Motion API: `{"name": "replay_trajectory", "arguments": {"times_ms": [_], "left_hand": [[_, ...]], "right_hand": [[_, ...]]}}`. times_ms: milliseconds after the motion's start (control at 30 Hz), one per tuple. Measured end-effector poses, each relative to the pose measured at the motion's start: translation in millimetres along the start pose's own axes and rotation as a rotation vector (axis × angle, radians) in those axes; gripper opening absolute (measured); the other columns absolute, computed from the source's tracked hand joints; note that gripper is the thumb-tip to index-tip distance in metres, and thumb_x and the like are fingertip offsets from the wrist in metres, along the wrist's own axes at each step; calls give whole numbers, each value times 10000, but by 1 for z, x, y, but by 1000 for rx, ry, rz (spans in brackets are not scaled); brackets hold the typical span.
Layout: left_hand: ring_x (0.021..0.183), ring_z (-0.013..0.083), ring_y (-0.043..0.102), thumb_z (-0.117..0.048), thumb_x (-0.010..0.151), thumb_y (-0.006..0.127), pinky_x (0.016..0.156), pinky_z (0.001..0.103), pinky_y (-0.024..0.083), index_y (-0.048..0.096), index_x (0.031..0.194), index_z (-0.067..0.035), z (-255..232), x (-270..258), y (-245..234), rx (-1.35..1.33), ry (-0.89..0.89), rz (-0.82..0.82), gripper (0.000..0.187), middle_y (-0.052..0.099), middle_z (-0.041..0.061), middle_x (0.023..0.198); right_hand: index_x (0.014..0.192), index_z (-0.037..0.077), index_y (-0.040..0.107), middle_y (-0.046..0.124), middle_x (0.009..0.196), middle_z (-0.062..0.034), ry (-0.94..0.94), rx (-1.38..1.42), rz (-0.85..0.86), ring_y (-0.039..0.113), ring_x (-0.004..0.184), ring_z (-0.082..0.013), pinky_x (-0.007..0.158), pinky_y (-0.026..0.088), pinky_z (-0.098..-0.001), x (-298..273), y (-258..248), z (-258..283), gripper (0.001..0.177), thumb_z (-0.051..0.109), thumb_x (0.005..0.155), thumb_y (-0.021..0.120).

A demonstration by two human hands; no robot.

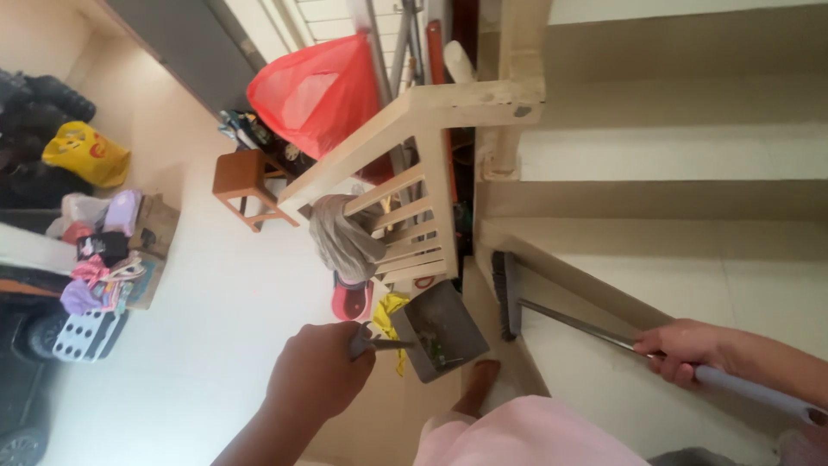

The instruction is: Sweeping dust and debris from the stairs into a dustpan using a broom.

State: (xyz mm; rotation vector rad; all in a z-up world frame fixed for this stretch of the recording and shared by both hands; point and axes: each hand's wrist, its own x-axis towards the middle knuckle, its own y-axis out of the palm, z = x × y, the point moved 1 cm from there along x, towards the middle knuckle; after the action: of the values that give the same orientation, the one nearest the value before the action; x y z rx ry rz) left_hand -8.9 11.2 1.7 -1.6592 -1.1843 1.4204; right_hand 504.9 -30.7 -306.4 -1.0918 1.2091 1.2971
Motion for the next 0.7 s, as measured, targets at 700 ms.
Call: {"name": "replay_trajectory", "arguments": {"times_ms": [700], "left_hand": [[812,394,709,-365,833,670,755,516,561,761,989,-174,-105,33,-20,199,419,118,263,741,166,800]], "right_hand": [[719,74,469,363,517,-12,135,518,32,296,388,-118,345,242,-287,-5,-65,-262,428,317,1062,549]]}}
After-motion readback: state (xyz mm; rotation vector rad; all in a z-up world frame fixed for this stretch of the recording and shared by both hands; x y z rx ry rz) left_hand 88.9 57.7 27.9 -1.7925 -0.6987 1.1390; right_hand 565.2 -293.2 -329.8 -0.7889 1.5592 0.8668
